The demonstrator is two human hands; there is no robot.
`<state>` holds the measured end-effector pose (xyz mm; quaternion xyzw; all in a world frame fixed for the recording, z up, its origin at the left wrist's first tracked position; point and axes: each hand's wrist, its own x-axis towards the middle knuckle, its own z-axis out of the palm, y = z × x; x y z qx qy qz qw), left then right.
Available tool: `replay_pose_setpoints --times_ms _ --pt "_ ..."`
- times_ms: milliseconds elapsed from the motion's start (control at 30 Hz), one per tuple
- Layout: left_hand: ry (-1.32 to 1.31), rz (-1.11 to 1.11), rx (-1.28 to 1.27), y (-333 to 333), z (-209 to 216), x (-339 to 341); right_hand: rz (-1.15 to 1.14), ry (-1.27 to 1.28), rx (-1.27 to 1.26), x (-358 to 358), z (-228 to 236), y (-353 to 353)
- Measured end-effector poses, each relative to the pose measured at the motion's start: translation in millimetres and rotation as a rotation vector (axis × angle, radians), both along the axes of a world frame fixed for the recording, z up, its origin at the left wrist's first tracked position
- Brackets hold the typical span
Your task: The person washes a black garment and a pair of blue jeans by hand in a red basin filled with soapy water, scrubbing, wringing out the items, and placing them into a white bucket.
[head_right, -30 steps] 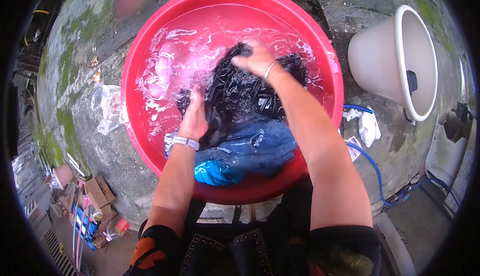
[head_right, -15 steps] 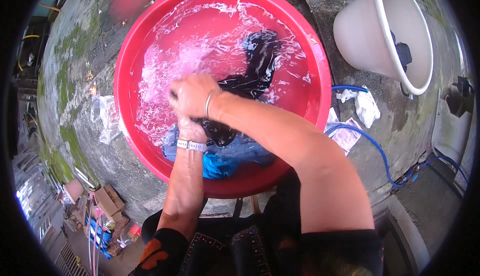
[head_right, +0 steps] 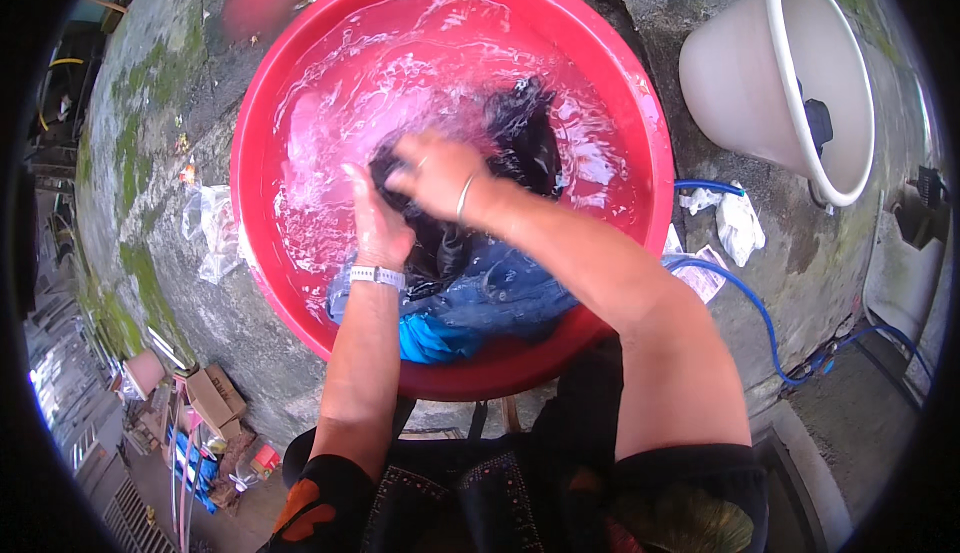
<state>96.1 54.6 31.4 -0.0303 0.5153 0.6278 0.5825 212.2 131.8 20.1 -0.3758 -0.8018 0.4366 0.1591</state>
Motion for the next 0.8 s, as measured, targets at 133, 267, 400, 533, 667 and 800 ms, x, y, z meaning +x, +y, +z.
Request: replay_pose_setpoints --times_ms 133,267,400,533,667,800 --pt "-0.427 -0.096 0.438 -42 -39 -42 0.264 0.068 0.147 -21 76 -57" --pt "-0.326 0.104 0.242 -40 -14 -20 0.211 0.111 0.207 -38 69 -38" --pt "-0.117 0.219 -0.236 5 48 24 0.043 -0.201 -0.058 -40 33 33" --pt "-0.039 -0.085 -0.068 10 60 11 -0.212 -0.172 -0.211 30 0 96" --pt "-0.176 0.003 -0.111 -20 26 -23 -0.605 -0.212 -0.418 53 -23 107" --pt "-0.072 -0.028 0.002 -4 7 -2 0.051 -0.220 -0.157 3 17 29"
